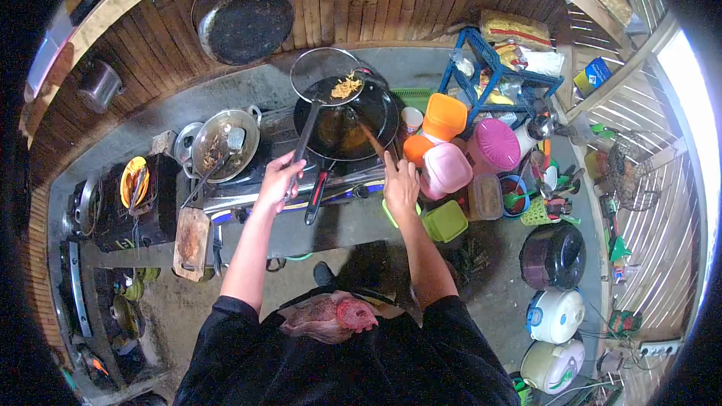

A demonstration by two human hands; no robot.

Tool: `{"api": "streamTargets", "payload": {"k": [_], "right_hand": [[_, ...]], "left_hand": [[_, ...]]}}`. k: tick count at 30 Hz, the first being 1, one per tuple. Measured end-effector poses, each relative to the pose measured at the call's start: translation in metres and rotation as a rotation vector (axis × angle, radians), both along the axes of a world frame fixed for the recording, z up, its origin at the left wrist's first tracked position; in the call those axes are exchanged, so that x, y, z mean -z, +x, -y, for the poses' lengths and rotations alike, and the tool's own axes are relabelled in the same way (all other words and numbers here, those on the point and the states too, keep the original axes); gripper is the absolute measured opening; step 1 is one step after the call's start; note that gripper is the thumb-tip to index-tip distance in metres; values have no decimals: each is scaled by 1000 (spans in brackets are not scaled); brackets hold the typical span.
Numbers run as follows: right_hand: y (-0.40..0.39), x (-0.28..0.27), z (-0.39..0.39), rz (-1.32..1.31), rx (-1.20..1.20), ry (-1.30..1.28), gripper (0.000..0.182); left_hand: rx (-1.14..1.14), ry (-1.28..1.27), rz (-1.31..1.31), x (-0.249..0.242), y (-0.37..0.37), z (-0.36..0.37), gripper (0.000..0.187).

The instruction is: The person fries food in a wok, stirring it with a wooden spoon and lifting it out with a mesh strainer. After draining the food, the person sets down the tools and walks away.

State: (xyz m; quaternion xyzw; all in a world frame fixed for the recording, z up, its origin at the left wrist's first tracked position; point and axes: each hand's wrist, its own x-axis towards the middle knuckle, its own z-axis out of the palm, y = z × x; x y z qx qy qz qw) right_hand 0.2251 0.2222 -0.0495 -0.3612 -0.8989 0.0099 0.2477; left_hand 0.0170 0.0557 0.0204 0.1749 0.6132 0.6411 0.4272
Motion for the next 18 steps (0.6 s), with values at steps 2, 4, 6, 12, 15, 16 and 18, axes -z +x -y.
{"api": "streamTargets", "payload": {"k": [2, 4, 6, 12, 15, 16, 18], "right_hand": [[-2, -2, 0, 9, 5, -14, 40], [-3, -2, -2, 17, 9, -28, 40], [-4, 0, -3, 6, 25, -43, 42], [-1, 8, -12, 5, -10, -38, 39], [1, 14, -19, -54, -13, -52, 38], [2, 15, -22, -53, -11, -53, 38], [3, 14, -25, -61, 39, -186, 43]], "left_hand": [[30, -1, -14, 4, 4, -4, 24], [43, -8, -19, 6, 8, -7, 22], [65, -16, -22, 10, 13, -10, 21], [101, -49, -14, 22, 24, -21, 23], [112, -35, -16, 28, 29, -25, 21], [113, -36, -15, 30, 29, -27, 21], [142, -74, -28, 32, 29, -29, 18]]}}
